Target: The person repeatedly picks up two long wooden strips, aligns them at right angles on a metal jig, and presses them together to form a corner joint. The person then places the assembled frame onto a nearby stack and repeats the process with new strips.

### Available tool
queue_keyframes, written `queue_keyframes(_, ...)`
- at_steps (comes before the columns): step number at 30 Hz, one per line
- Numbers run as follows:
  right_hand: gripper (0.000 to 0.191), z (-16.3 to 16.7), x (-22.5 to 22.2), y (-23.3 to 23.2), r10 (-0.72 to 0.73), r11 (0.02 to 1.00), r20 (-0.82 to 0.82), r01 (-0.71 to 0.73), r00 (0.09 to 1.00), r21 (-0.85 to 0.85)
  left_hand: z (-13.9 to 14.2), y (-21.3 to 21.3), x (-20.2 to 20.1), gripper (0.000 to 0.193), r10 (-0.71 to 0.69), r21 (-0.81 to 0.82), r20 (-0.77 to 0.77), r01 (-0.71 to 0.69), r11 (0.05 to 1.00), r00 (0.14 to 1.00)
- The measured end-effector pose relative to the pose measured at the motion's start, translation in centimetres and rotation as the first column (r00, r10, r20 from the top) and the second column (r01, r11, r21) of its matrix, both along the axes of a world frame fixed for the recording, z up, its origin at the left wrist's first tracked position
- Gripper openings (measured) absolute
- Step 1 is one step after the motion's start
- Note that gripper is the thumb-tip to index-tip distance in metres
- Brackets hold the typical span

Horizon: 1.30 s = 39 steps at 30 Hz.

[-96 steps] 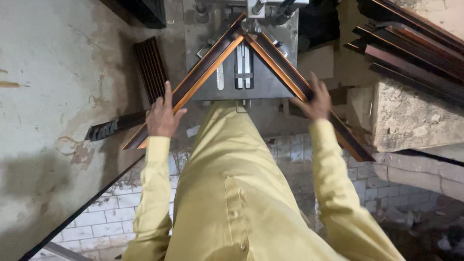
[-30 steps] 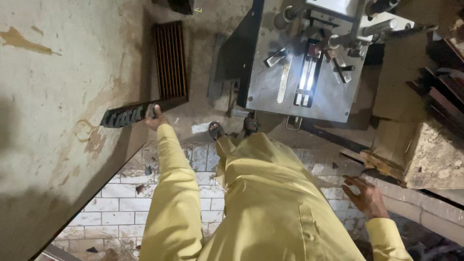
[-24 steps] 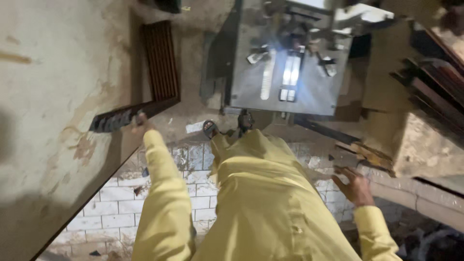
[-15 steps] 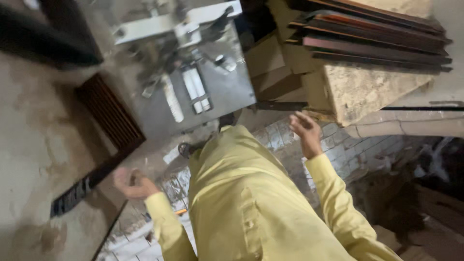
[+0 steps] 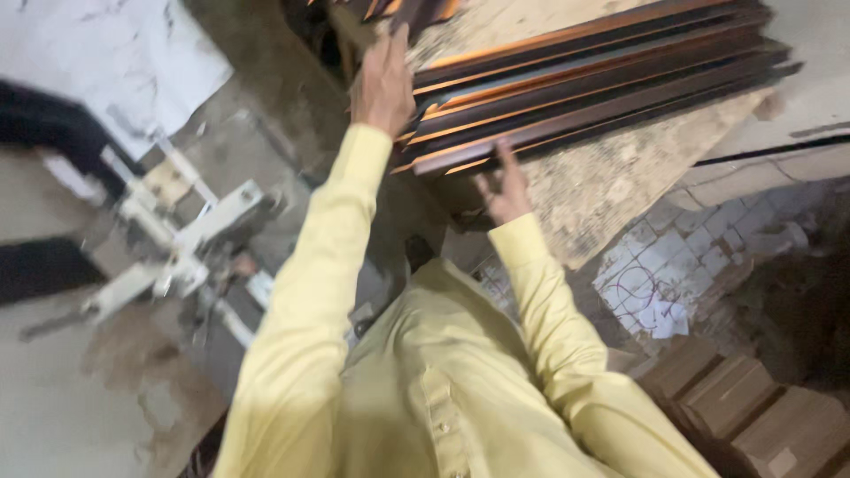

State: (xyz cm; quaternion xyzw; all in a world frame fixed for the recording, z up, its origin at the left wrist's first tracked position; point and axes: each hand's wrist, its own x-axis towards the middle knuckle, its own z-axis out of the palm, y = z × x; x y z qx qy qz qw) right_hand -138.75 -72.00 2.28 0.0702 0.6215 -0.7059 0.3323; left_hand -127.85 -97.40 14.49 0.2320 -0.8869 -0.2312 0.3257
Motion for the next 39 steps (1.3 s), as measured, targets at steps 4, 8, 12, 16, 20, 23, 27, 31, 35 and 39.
queue_keyframes(4, 0.079, 0.6, 1.4, -1.9, -0.283, 0.952, 0.174, 0.256, 0.943, 0.165, -3.3, -5.7, -10.8, 0.039, 0.138, -0.06, 0.535, -0.125, 0.99, 0.834)
queue_keyframes(8, 0.075, 0.7, 4.3, -1.4, -0.273, 0.962, 0.093, 0.272, 0.958, 0.026, -4.5, -7.4, -12.8, 0.058, 0.194, 0.021, 0.556, -0.248, 0.969, 0.808)
queue_keyframes(12, 0.078, 0.0, 7.2, -2.5, -0.225, 0.961, 0.299, 0.262, 0.927, -0.087, -4.4, -7.8, -12.1, 0.052, 0.167, 0.056, 0.504, -0.224, 0.973, 0.847)
queue_keyframes(16, 0.081, -0.3, 7.9, -4.0, -0.261, 0.955, 0.291, 0.29, 0.92, -0.062, -3.5, -8.8, -11.8, 0.049, 0.118, -0.194, 0.409, -0.04, 0.98, 0.905)
queue_keyframes(20, 0.097, -0.9, 7.8, -3.4, -0.272, 0.918, -0.037, 0.271, 0.962, 0.289, -1.0, -10.0, -10.5, 0.028, 0.113, 0.001, 0.325, -0.119, 0.993, 0.939)
queue_keyframes(23, 0.099, -1.6, 8.7, -0.9, -0.265, 0.872, -0.209, 0.326, 0.941, 0.365, 2.2, -8.6, -4.4, 0.028, -0.158, 0.86, -0.017, 0.096, 0.501, 0.987)
queue_keyframes(27, 0.062, -1.5, 9.1, 6.2, -0.195, 0.979, -0.194, 0.204, 0.961, 0.028, 4.7, 1.0, 5.5, 0.033, -0.188, 0.823, -0.439, 0.477, 0.308, 0.879)
queue_keyframes(31, 0.07, 0.2, 11.2, 16.0, -0.251, 0.955, -0.161, 0.218, 0.954, -0.199, 6.9, 9.8, 14.1, 0.053, -0.135, 0.762, -0.586, 0.6, 0.244, 0.799)
queue_keyframes(35, 0.065, 2.8, 16.0, 23.7, -0.089, 0.996, -0.342, 0.092, 0.936, -0.008, 9.5, 12.1, 19.3, 0.063, -0.109, 0.762, -0.54, 0.54, 0.358, 0.834)
queue_keyframes(39, 0.049, 6.4, 16.6, 27.9, 0.08, 0.988, -0.488, -0.005, 0.869, 0.154, 9.9, 14.2, 23.9, 0.091, 0.15, 0.743, -0.279, 0.114, 0.66, 0.949)
